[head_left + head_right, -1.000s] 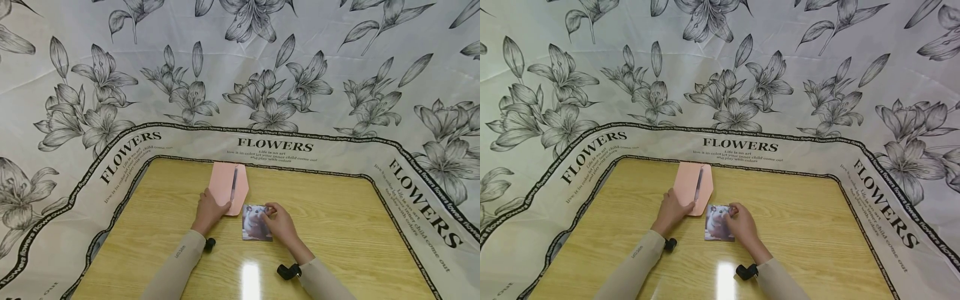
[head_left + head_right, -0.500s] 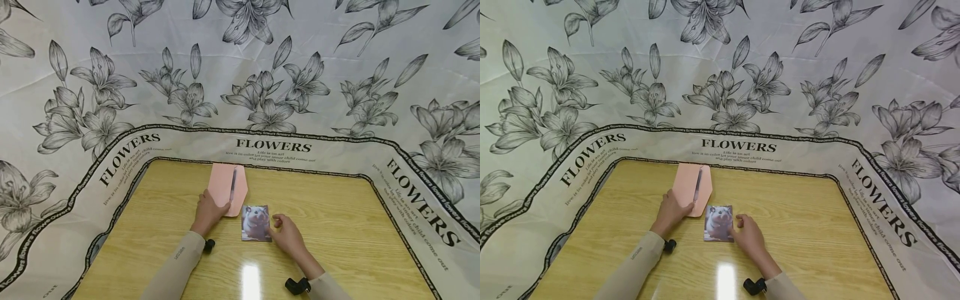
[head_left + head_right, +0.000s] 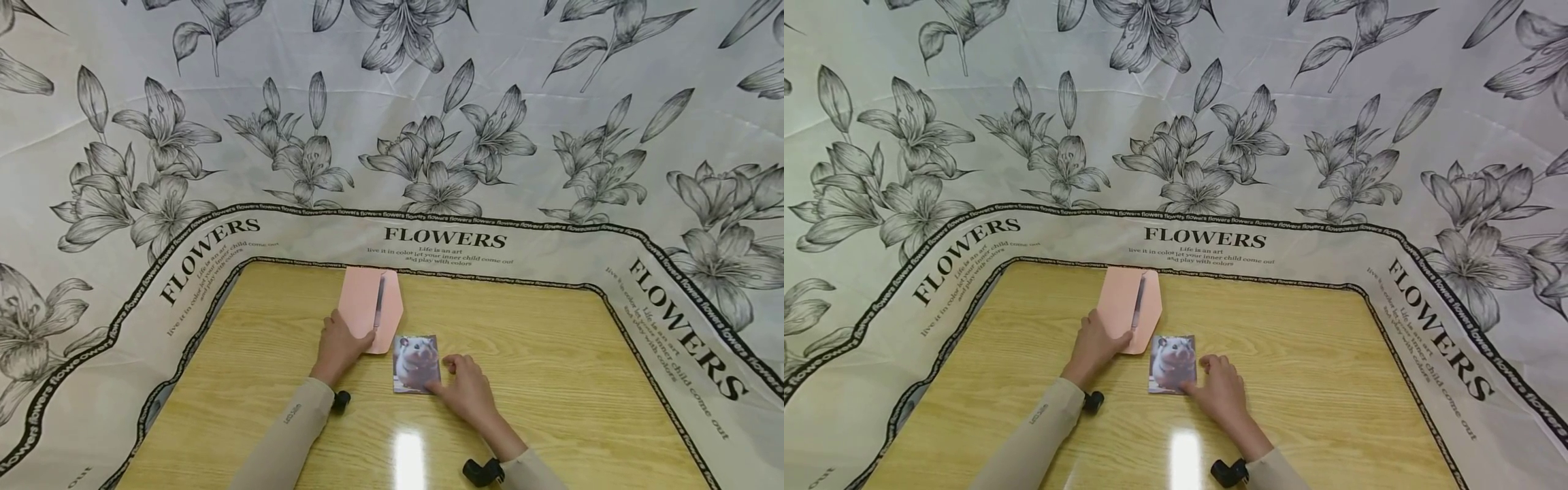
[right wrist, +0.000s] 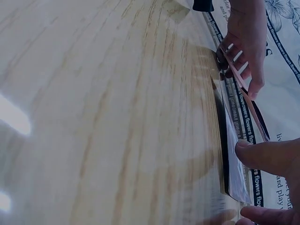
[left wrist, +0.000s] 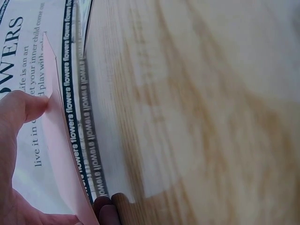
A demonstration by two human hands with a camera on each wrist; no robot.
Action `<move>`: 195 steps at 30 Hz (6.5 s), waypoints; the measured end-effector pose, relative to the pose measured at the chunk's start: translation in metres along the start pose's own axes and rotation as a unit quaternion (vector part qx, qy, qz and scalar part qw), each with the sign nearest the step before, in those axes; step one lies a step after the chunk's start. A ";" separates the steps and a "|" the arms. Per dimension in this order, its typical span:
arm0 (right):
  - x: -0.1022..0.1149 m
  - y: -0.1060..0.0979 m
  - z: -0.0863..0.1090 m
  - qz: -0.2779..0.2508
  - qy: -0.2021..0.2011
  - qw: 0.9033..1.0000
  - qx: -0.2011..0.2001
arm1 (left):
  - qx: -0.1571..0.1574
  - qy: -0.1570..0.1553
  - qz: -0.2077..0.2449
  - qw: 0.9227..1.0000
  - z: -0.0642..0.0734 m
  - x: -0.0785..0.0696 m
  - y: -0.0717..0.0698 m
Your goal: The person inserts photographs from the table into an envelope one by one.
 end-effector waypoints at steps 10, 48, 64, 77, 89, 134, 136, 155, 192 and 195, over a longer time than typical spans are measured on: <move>0.000 0.006 -0.004 0.027 0.002 1.000 -0.008 | -0.001 -0.003 0.002 1.000 -0.001 0.002 0.000; 0.009 0.011 -0.006 0.005 -0.014 1.000 -0.008 | -0.004 -0.005 0.006 1.000 0.003 -0.001 0.000; 0.003 0.001 -0.009 -0.128 -0.010 0.991 0.048 | -0.005 -0.002 0.007 1.000 0.003 -0.002 0.000; -0.003 -0.039 -0.027 -0.200 0.014 0.980 -0.007 | -0.007 0.005 0.006 1.000 0.003 -0.002 -0.002; 0.016 -0.044 -0.047 -0.261 -0.031 0.962 -0.068 | 0.002 0.002 0.005 1.000 0.001 0.001 0.001; 0.054 0.012 -0.104 -0.283 -0.019 0.957 -0.052 | -0.001 0.012 0.006 1.000 0.002 -0.002 -0.002; 0.056 0.015 -0.105 -0.280 -0.019 0.958 -0.050 | 0.000 0.013 0.007 1.000 0.002 -0.001 -0.002; 0.077 0.030 -0.108 -0.275 -0.023 0.960 -0.039 | 0.004 0.008 0.009 1.000 0.003 -0.001 -0.002; 0.101 0.053 -0.117 -0.161 -0.040 0.983 -0.084 | -0.021 0.018 -0.012 1.000 0.001 -0.004 -0.003; 0.103 0.053 -0.116 -0.146 -0.046 0.984 -0.094 | -0.020 0.016 -0.011 1.000 0.002 -0.004 -0.003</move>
Point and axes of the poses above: each hand's wrist, its own z-axis away from the middle knuckle, its own y-axis out of the palm, x = y × z, the point moved 9 cm from there along -z, towards the middle knuckle, and after that the axes turned 2 degrees about y, right-handed, at the moved point
